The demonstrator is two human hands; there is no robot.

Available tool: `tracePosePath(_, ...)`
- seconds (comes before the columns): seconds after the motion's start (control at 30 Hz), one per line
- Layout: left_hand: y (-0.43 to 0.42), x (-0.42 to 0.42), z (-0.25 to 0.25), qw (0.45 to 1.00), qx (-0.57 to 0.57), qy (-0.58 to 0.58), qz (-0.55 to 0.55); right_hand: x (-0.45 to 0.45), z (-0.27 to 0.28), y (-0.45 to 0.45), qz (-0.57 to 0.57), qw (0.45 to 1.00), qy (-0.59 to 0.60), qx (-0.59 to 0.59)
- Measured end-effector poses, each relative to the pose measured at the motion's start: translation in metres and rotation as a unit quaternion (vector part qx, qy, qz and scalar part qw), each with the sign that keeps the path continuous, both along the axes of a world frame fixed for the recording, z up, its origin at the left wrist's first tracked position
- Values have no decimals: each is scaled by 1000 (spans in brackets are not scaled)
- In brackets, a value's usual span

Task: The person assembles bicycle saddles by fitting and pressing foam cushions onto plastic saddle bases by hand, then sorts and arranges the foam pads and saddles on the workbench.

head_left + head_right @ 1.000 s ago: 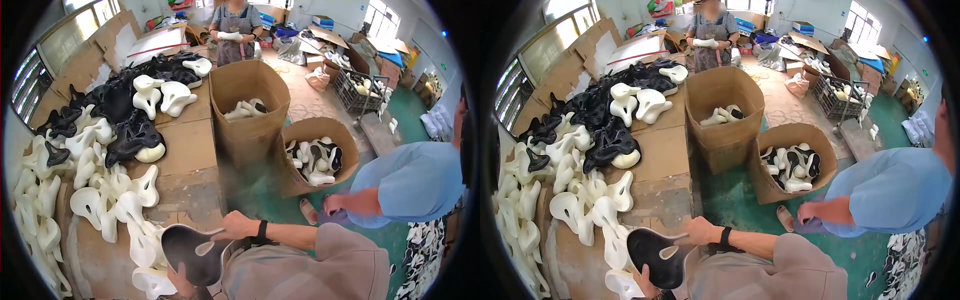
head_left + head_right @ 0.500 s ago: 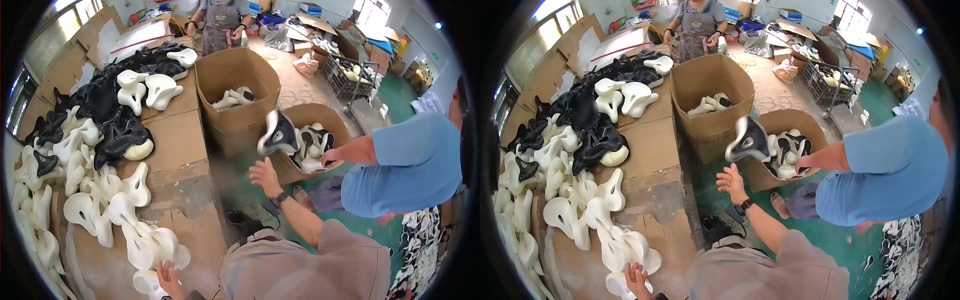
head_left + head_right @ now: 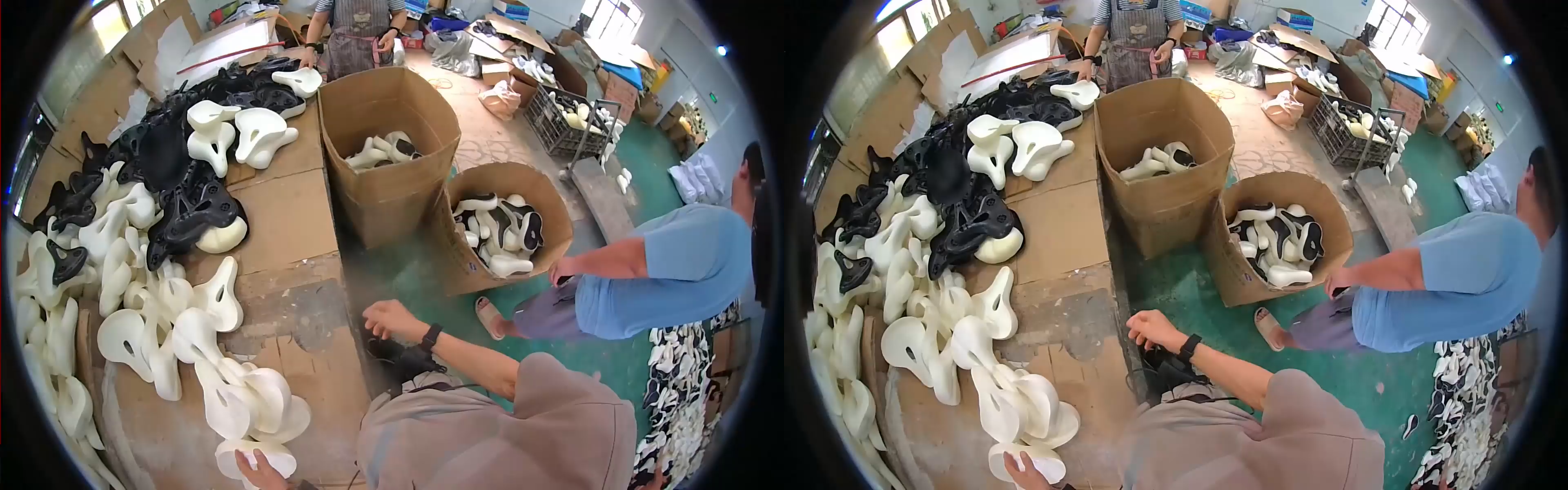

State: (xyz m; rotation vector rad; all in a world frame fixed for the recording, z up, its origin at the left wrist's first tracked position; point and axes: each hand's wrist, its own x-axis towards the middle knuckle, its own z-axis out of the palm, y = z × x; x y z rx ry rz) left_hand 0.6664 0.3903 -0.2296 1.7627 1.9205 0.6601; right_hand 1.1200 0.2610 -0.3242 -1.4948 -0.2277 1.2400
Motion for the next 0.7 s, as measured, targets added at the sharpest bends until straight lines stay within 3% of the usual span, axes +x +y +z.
tracePosePath(0.03, 6, -22, -30, 1000, -1, 1, 0, -3, -2, 0, 0, 1000, 1, -1)
tracePosePath(0.1, 15, -55, -72, 990, 32, 136, 15, -8, -5, 2, 66, 997, -45, -18)
tracePosePath(0.13, 17, -50, -66, 995, -58, 79, 20, -10, -8, 3, 85, 995, -50, -21)
tracePosePath(0.17, 20, -62, -91, 995, -60, 80, 20, -12, -11, 5, 85, 995, -49, -22)
tracePosePath(0.23, 28, -96, -161, 970, 149, 162, -104, -16, -17, 8, 116, 989, -77, -42)
tracePosePath(0.27, 26, -76, -136, 976, 134, 105, -134, -16, -15, 7, 123, 989, -73, -42)
tracePosePath(0.33, 25, -69, -127, 997, -9, -73, 28, -19, -10, 11, 138, 987, -60, -51)
tracePosePath(0.37, 33, -86, -149, 981, -67, -140, 116, -20, -16, 13, 150, 985, -61, -53)
tracePosePath(0.4, 20, -41, -125, 979, 41, -100, 174, -21, -17, 16, 157, 983, -69, -62)
tracePosePath(0.43, 25, -46, -127, 986, 38, 8, 162, -22, -27, 13, 165, 983, -76, -31)
tracePosePath(0.47, 31, -70, -155, 985, 52, -47, 158, -21, -27, 14, 166, 983, -68, -37)
tracePosePath(0.5, 29, -57, -143, 980, 67, -77, 170, -23, -25, 16, 163, 980, -83, -73)
tracePosePath(0.6, 26, -39, -108, 988, 36, 42, 144, -24, -26, 17, 187, 975, -103, -62)
tracePosePath(0.7, 23, -27, -92, 984, 16, 37, 175, -24, -32, 20, 198, 973, -99, -57)
